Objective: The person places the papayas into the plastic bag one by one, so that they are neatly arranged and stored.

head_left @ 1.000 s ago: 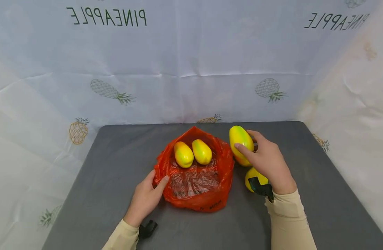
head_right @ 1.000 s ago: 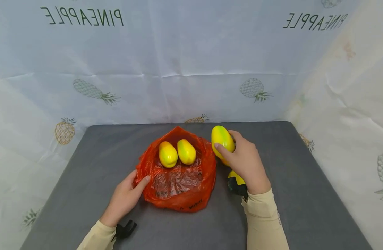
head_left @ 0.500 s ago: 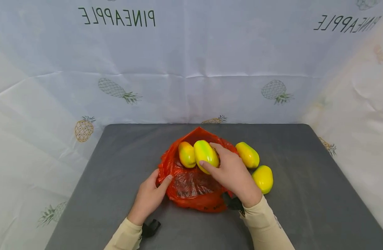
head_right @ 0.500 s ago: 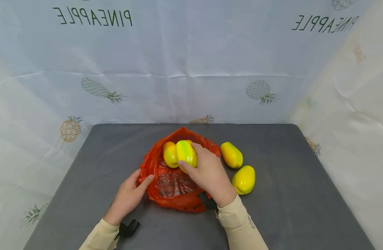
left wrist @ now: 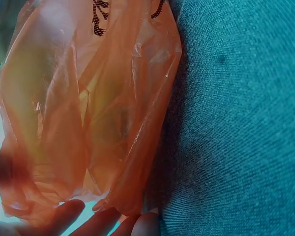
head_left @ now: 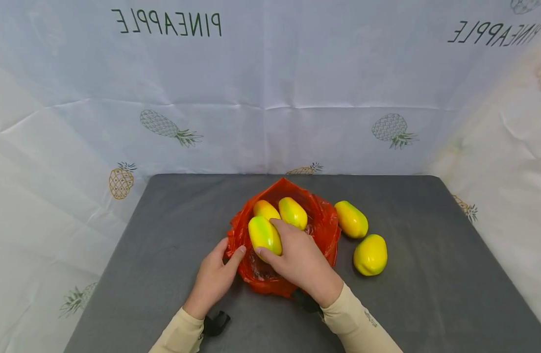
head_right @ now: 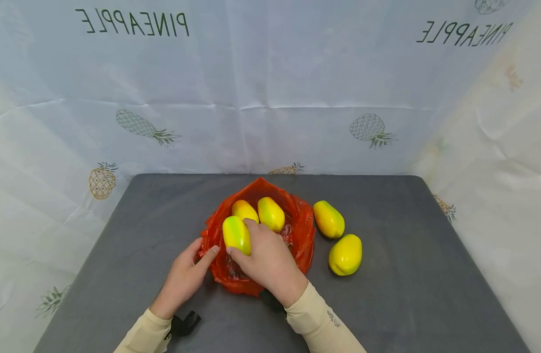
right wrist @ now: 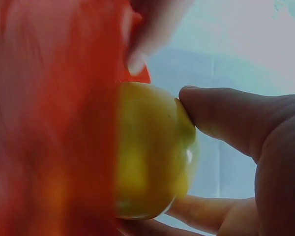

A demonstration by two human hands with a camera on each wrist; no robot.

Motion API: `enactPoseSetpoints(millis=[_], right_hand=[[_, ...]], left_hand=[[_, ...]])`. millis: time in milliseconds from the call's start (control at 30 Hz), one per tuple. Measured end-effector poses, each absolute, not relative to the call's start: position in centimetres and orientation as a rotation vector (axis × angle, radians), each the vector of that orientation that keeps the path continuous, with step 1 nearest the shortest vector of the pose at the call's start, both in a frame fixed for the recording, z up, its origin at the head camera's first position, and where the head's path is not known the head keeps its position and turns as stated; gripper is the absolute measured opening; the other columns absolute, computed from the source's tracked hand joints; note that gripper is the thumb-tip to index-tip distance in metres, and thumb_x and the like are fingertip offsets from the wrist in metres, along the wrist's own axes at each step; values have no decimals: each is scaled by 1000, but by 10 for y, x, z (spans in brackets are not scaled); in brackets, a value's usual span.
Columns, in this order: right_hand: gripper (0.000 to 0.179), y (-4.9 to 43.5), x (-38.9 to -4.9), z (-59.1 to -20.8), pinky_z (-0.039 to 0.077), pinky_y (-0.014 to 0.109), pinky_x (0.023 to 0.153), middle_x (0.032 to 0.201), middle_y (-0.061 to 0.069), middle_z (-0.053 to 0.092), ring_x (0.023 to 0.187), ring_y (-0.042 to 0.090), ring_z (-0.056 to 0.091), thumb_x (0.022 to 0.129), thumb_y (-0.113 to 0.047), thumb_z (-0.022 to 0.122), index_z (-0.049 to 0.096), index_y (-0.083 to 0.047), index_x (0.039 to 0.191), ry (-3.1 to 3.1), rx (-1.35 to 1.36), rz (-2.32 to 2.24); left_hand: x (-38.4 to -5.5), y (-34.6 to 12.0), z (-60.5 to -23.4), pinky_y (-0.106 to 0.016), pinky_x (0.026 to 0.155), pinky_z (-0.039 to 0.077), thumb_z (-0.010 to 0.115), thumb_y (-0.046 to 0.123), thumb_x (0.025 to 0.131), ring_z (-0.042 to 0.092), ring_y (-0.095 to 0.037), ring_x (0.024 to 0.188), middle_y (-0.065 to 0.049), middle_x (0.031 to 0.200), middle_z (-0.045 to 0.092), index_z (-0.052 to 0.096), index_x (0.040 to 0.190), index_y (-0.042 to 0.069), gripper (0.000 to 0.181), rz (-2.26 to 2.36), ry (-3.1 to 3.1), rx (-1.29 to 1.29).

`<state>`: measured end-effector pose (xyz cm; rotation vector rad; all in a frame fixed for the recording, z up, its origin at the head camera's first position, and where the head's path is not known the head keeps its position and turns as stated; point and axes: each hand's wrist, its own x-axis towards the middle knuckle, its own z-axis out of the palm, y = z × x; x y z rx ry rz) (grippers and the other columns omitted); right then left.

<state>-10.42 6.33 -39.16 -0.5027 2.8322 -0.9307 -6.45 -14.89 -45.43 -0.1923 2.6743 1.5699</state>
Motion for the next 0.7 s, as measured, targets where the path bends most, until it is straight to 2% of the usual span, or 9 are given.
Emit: enactPoseSetpoints(millis=[100,200,367,700], right_hand=[[75,57,-103,-397,62,48,91,131,8,75,100,22,71,95,-50,80,56,-8,153,2827,-538,-908],[75,53,-101,-402,62,47,91,131,8,75,100,22,71,95,-49,80,56,-8,153,2823,-556,-886],[73,48,-99,-409,62,38,83,124,5,75,91,18,69,95,-48,80,56,-9,152,2804,-587,-875],[62,45,-99,-414,54,28,66,95,-1,68,71,12,59,94,-48,81,60,-9,138,2780,-597,-858]], left_hand=[[-64,-150,-455,-39,97,61,65,41,109,69,-16,105,-2,131,75,62,146,20,42,1605,2667,-194],[-65,-151,-455,-37,97,60,62,40,110,66,-17,103,-2,129,74,63,144,20,40,1631,2663,-194],[-66,-151,-456,-38,99,59,61,40,111,65,-18,104,-2,128,74,63,144,20,39,1638,2668,-204],[-65,-149,-457,-48,107,57,61,40,111,67,-20,112,-5,135,73,61,148,16,44,1624,2687,-194]])
